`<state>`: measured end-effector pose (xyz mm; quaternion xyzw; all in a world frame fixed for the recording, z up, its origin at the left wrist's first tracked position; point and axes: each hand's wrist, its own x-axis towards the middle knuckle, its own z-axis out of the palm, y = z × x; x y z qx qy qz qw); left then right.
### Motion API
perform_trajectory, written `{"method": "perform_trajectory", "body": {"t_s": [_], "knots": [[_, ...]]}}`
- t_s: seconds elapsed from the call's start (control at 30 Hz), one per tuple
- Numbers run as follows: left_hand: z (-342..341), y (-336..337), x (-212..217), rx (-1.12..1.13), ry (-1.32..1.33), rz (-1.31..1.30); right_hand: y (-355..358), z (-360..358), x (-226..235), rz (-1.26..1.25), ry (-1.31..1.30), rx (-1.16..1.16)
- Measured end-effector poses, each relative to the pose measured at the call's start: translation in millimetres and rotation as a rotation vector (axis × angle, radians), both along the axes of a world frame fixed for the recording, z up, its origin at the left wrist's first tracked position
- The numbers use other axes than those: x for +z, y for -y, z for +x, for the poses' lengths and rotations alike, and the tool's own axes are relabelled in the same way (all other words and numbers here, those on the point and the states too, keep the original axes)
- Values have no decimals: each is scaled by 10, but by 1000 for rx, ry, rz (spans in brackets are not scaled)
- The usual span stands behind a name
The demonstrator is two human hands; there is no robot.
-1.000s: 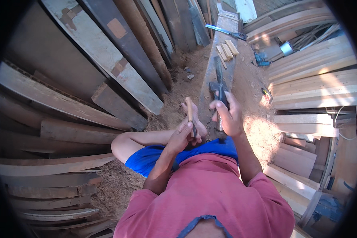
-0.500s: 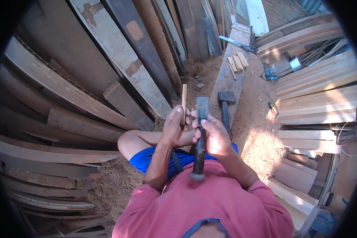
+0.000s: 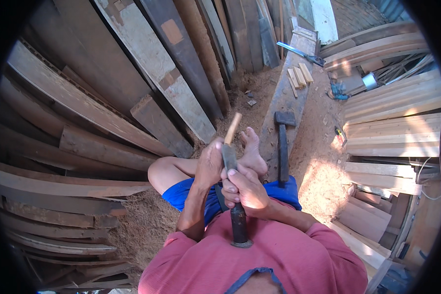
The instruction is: The person shapes and refines a small piece of wood by using a chisel and hammer, holding the wood against their bare foot for stability.
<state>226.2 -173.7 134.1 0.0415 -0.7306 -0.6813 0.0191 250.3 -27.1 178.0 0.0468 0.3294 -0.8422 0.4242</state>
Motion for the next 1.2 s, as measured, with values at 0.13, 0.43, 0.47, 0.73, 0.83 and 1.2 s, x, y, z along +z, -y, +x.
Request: {"method": "perform_trajectory", "body": {"t_s": [0.13,0.43,0.47,0.73,0.83,1.2], "knots": [[77,-34,52,-14,-33,-46,-27,3,20,10,-60,-9],[104,-79,95,17,-112,-43,-56,14,51,87,-100,1],[100,-75,115,7,-96,-43,-65,22,33,91,-135,-4],[961,-11,-685,-205,200,277,-705,37,259,176,-219,-430],[368,-149,-436,17,102,506,-408,-237,20,158,-100,-345],[-184,199,-248,-62,61,378,231,-135,-12,-39,26,21]]}}
